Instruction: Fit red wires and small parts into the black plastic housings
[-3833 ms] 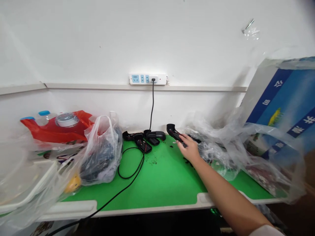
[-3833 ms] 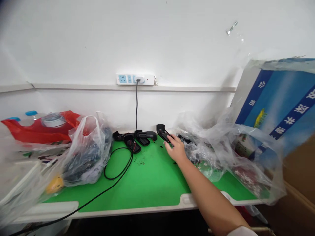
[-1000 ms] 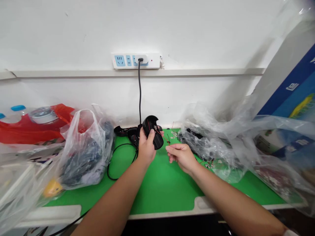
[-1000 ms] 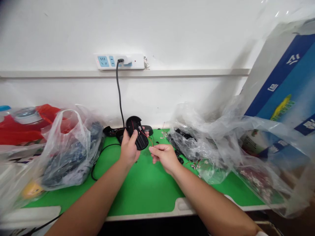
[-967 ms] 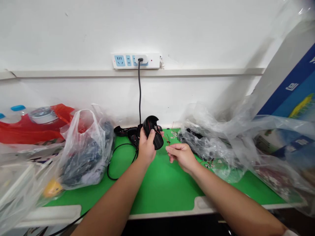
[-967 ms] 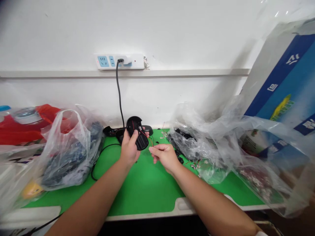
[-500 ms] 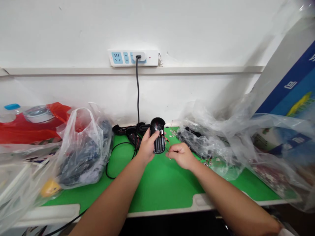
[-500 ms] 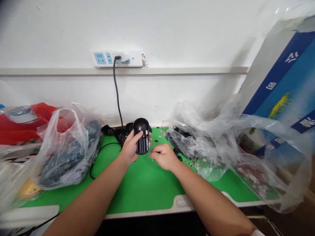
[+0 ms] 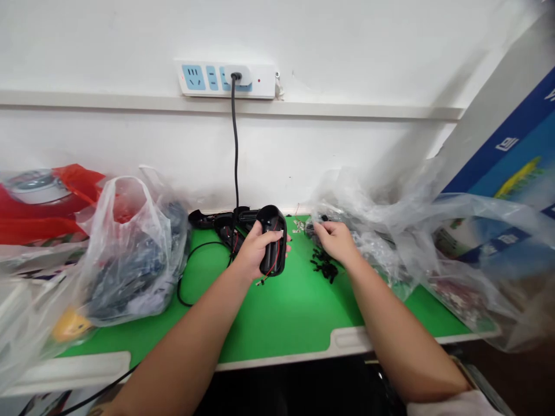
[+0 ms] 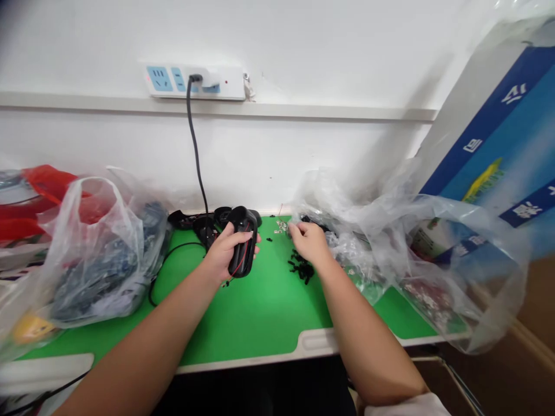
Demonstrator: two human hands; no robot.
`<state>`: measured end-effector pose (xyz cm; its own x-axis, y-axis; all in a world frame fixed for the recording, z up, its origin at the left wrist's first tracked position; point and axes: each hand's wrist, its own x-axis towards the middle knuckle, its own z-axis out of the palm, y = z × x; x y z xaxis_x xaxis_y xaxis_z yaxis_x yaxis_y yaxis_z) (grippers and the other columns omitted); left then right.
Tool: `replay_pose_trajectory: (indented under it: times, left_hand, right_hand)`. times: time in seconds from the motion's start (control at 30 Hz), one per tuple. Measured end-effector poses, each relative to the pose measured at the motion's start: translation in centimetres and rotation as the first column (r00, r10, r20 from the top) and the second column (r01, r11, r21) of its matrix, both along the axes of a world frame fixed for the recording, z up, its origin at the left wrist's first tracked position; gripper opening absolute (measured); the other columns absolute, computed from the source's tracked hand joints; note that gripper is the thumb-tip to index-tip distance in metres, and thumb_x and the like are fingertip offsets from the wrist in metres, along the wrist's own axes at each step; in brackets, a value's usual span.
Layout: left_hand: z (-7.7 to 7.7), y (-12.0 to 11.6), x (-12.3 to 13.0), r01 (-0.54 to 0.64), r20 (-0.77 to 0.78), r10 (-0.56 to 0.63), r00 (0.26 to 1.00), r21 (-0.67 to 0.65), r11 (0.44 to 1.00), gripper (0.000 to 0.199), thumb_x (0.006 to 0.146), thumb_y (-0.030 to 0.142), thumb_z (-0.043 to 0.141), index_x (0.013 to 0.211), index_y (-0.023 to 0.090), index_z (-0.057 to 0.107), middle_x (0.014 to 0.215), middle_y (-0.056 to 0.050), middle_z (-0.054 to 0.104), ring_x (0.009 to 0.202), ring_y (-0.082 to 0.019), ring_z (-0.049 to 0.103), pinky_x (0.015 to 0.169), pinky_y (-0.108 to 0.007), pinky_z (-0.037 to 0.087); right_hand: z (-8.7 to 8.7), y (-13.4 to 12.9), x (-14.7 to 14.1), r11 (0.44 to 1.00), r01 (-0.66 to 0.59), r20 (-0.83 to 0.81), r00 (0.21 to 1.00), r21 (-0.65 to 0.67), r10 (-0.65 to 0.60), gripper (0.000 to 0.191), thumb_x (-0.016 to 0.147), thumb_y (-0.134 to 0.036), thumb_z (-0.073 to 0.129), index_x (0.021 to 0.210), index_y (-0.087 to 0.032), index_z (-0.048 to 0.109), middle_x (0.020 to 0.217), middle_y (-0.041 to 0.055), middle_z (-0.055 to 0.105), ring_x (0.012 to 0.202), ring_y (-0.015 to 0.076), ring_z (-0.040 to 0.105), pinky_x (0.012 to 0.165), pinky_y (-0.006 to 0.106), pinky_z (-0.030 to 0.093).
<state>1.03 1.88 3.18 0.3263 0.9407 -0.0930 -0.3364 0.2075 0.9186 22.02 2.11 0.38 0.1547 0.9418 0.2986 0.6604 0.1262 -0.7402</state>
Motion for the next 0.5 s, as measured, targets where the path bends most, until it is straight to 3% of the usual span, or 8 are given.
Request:
replay_pose_trajectory:
  times: [0.1, 0.27, 0.5]
  left_hand:
    - [0.0, -0.1, -0.1, 0.003, -0.01, -0.003, 1.0, -0.016, 1.0, 0.037, 0.068, 0.027, 0.067, 0.097, 0.022, 0.045, 0.073, -0.003, 0.067, 0.054, -0.017, 0.062, 0.046, -0.026, 0.049]
    - [0.1, -0.2, -0.1, -0.013, -0.022, 0.012, 1.0, -0.056, 0.998, 0.036, 0.065, 0.027, 0.067, 0.093, 0.021, 0.044, 0.067, -0.002, 0.066, 0.052, -0.017, 0.062, 0.046, -0.027, 0.05]
    - [0.6, -0.1, -0.2, -0.095, 0.003, 0.095, 0.995, -0.035, 0.995, 0.042, 0.064, 0.029, 0.067, 0.099, 0.022, 0.043, 0.066, -0.001, 0.064, 0.051, -0.018, 0.062, 0.044, -0.026, 0.048]
  right_hand:
    - [-0.7, 0.5, 0.4, 0.998, -0.061, 0.247, 0.967, -0.019, 0.064, 0.034, 0.083, -0.035, 0.047, 0.06, -0.015, 0.061, 0.054, 0.0014, 0.057, 0.052, 0.0126, 0.047, 0.051, 0.024, 0.029]
    - [-1.7, 0.3, 0.2, 0.964, -0.219, 0.301, 0.919, -0.15, 0.256, 0.021, 0.081, -0.025, 0.049, 0.082, -0.016, 0.069, 0.072, 0.0034, 0.068, 0.061, 0.0138, 0.056, 0.058, 0.023, 0.038]
    - [-3.3, 1.6, -2.1, 0.976, -0.214, 0.464, 0.86, -0.045, 0.21, 0.032, 0.086, -0.03, 0.049, 0.11, -0.015, 0.064, 0.091, 0.0109, 0.063, 0.08, 0.0182, 0.057, 0.076, 0.027, 0.041]
